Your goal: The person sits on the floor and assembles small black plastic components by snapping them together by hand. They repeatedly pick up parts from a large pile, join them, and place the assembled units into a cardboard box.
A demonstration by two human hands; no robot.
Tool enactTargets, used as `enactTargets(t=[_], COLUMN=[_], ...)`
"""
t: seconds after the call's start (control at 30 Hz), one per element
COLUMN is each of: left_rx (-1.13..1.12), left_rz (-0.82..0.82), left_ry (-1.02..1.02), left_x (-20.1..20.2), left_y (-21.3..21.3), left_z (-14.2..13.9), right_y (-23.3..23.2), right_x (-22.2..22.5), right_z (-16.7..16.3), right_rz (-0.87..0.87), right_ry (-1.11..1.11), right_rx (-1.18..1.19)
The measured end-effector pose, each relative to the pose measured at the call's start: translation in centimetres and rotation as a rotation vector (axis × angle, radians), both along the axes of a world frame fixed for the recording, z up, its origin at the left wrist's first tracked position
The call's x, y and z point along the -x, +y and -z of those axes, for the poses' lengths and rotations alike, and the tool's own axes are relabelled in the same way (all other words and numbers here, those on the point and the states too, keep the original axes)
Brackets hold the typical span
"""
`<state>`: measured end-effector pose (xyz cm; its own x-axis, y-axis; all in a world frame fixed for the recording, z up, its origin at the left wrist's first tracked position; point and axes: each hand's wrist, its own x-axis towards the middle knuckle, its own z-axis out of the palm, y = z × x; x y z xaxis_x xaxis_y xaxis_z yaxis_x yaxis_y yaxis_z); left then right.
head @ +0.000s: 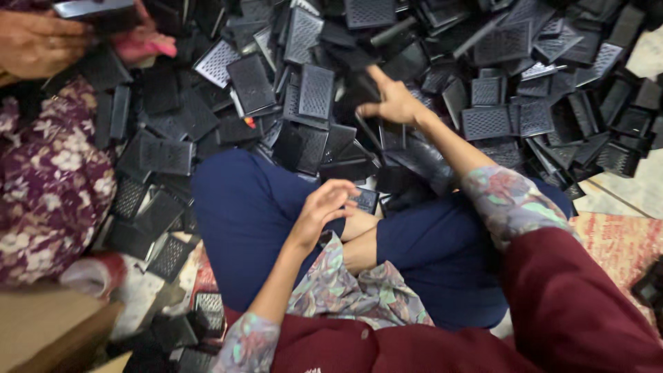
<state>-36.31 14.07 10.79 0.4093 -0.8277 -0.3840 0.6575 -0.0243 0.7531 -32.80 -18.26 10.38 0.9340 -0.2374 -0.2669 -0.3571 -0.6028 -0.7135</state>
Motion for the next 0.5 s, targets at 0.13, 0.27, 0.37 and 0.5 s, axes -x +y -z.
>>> enactTargets(t=[0.13,0.27,0.37,0.5], left_rx=[0.088,0.105,0.125,-0.053], left_rz=[-0.127,-0.467,-0.537,-0.410], left_ry=[-0.001,-0.144,-0.355,-0.602], left_x=[0.0,-0.9,-1.8,-1.9], left_y=[-0.4,-0.3,-0.3,-0.7], left_z=[0.2,-1.0,-1.8,-1.9], right_y=[4.0,6.7,8.8,11.5], right_x=[1.4,3.6,5.8,8.7], right_z=[-4.0,-7.3,-7.9,-7.5], right_rz=[-0.182,-0.103,-0.187,-0.038], right_ry=[-0.099,-0.115,-0.304,-0.177], right_rx=[-0.061,-0.276,-0.542,-0.456])
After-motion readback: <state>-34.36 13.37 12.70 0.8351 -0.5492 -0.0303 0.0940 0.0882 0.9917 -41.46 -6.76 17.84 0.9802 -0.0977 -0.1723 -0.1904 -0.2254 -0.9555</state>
